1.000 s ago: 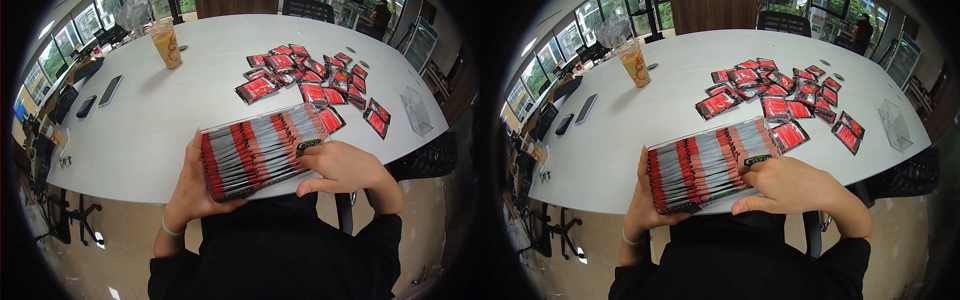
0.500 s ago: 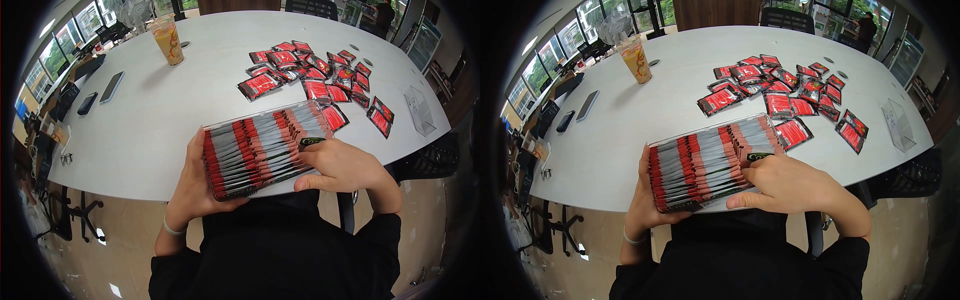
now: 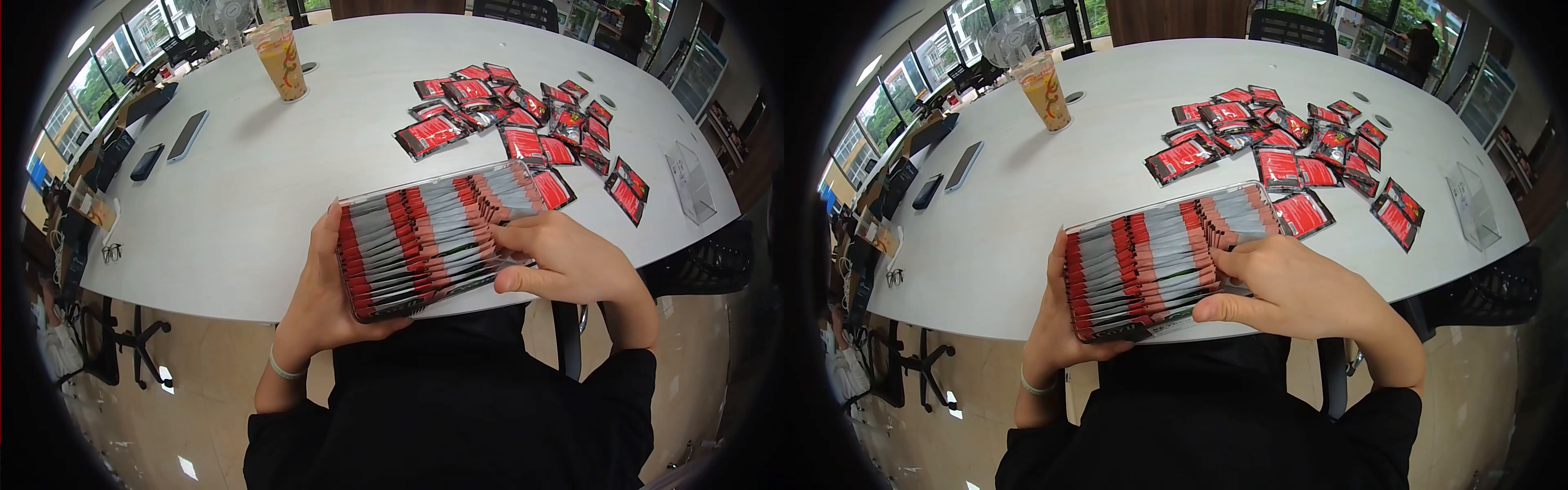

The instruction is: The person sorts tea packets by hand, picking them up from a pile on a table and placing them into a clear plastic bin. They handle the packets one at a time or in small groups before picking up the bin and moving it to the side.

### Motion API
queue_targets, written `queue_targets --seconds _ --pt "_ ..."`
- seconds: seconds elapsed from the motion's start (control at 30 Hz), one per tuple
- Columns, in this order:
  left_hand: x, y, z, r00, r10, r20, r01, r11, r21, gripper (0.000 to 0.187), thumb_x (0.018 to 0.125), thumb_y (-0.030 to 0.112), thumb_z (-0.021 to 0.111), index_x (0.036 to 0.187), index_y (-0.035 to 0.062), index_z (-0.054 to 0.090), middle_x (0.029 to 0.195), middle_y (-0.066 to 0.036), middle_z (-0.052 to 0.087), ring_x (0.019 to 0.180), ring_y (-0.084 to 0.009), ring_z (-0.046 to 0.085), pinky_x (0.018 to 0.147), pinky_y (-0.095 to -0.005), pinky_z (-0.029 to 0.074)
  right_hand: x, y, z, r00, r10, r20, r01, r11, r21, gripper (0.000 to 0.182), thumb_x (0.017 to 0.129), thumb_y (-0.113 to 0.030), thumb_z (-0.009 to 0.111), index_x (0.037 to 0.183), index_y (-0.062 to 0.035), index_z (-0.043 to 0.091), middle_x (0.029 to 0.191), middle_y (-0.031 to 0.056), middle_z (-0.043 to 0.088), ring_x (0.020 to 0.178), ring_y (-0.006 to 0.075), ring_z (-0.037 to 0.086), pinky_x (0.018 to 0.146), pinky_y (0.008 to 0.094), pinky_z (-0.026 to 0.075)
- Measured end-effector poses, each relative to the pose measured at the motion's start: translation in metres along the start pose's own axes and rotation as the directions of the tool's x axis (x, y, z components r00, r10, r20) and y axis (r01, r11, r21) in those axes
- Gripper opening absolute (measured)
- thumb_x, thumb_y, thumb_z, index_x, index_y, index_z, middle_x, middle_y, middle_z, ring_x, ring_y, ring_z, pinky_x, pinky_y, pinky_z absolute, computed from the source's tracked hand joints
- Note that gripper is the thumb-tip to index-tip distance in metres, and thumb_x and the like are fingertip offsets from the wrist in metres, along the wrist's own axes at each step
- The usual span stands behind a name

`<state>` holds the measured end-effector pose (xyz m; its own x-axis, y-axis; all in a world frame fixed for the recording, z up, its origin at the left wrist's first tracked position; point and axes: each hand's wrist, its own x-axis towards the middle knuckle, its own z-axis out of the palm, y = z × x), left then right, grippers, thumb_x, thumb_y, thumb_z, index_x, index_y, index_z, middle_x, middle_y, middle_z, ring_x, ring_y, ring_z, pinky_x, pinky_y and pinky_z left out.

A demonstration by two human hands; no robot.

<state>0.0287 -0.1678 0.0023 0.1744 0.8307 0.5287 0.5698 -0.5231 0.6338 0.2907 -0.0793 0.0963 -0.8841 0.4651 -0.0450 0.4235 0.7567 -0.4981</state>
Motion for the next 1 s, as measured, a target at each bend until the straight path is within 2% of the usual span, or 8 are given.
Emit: queue_targets --seconds 0.07,0.3,0.57,0.7,0.77,0.83,0.9,1.0 --pt "0.0 0.001 0.0 1.0 -0.028 0.008 0.028 1.0 -0.009 0.129 0.047 0.035 0.087 0.141 0.0071 0.003 0.136 -0.02 0.023 0.125 -0.039 0.03 0.102 -0.047 0.029 0.001 0.003 0.004 0.996 -0.014 -0.092 0.016 1.0 0.02 0.066 0.082 -0.06 0.047 0.075 0.0054 0.05 0.064 0.0169 0.047 0.059 0.0344 0.051 0.056 0.039 0.041" --pt "0.0 -0.001 0.0 1.0 -0.016 0.01 0.017 1.0 -0.023 0.13 0.046 0.035 0.087 0.141 0.0062 0.003 0.136 -0.02 0.024 0.124 -0.0391 0.03 0.102 -0.0472 0.03 0.001 0.007 0.006 0.996 -0.044 -0.08 0.043 0.999 -0.015 0.067 0.082 -0.06 0.047 0.074 0.0063 0.048 0.063 0.0165 0.047 0.059 0.0334 0.052 0.056 0.0386 0.042" --pt "0.001 0.002 -0.003 1.0 -0.027 0.006 0.027 0.999 0.025 0.134 0.046 0.032 0.087 0.139 0.0019 -0.003 0.134 -0.021 0.029 0.123 -0.0373 0.035 0.102 -0.044 0.031 -0.019 0.005 -0.015 0.982 -0.003 -0.188 0.026 0.993 0.116 0.073 0.081 -0.057 0.052 0.114 0.0074 0.054 0.087 0.0212 0.064 0.077 0.03 0.065 0.07 0.0325 0.051" --pt "0.002 0.004 -0.013 1.0 -0.023 0.02 0.022 0.999 0.032 0.137 0.045 0.027 0.088 0.138 -0.0003 -0.009 0.133 -0.022 0.034 0.122 -0.0345 0.039 0.102 -0.0406 0.032 -0.035 0.021 -0.016 0.939 -0.005 -0.345 0.065 0.984 0.164 0.07 0.08 -0.057 0.053 0.109 0.0065 0.059 0.086 0.0173 0.066 0.077 0.0242 0.066 0.071 0.0297 0.052" --pt "-0.001 -0.001 -0.02 0.997 -0.073 0.012 0.074 0.996 -0.054 0.139 0.045 0.025 0.088 0.138 -0.0006 -0.013 0.132 -0.022 0.037 0.122 -0.032 0.041 0.102 -0.0385 0.033 -0.039 0.026 -0.015 0.881 -0.009 -0.473 0.147 0.956 0.255 0.049 0.077 -0.038 0.064 0.101 0.0051 0.063 0.079 0.017 0.065 0.072 0.0246 0.065 0.065 0.028 0.049" --pt "-0.002 -0.004 -0.023 0.995 -0.101 -0.001 0.1 0.992 -0.079 0.139 0.045 0.024 0.088 0.138 -0.0006 -0.013 0.133 -0.022 0.036 0.123 -0.0322 0.04 0.103 -0.0387 0.031 -0.04 0.03 -0.017 0.891 0.028 -0.453 0.122 0.947 0.298 0.047 0.076 -0.038 0.066 0.099 0.0035 0.064 0.08 0.0164 0.066 0.073 0.0253 0.065 0.065 0.0281 0.049" --pt "-0.003 -0.005 -0.024 0.992 -0.127 -0.01 0.125 0.987 -0.104 0.139 0.045 0.023 0.088 0.138 -0.0007 -0.013 0.133 -0.022 0.036 0.124 -0.0324 0.039 0.103 -0.0389 0.03 -0.032 0.033 -0.017 0.895 -0.194 -0.401 0.281 0.944 0.171 0.046 0.078 -0.04 0.064 0.092 0.0035 0.065 0.078 0.0167 0.065 0.071 0.0272 0.064 0.063 0.0296 0.049" --pt "-0.002 -0.005 -0.025 0.993 -0.118 -0.001 0.117 0.99 -0.081 0.139 0.044 0.022 0.088 0.138 -0.0007 -0.013 0.133 -0.022 0.036 0.125 -0.0327 0.037 0.105 -0.0393 0.028 -0.014 0.02 -0.009 0.903 -0.291 -0.316 0.319 0.947 0.041 0.048 0.079 -0.043 0.061 0.079 0.0043 0.063 0.075 0.0162 0.062 0.07 0.0298 0.062 0.061 0.0321 0.048"
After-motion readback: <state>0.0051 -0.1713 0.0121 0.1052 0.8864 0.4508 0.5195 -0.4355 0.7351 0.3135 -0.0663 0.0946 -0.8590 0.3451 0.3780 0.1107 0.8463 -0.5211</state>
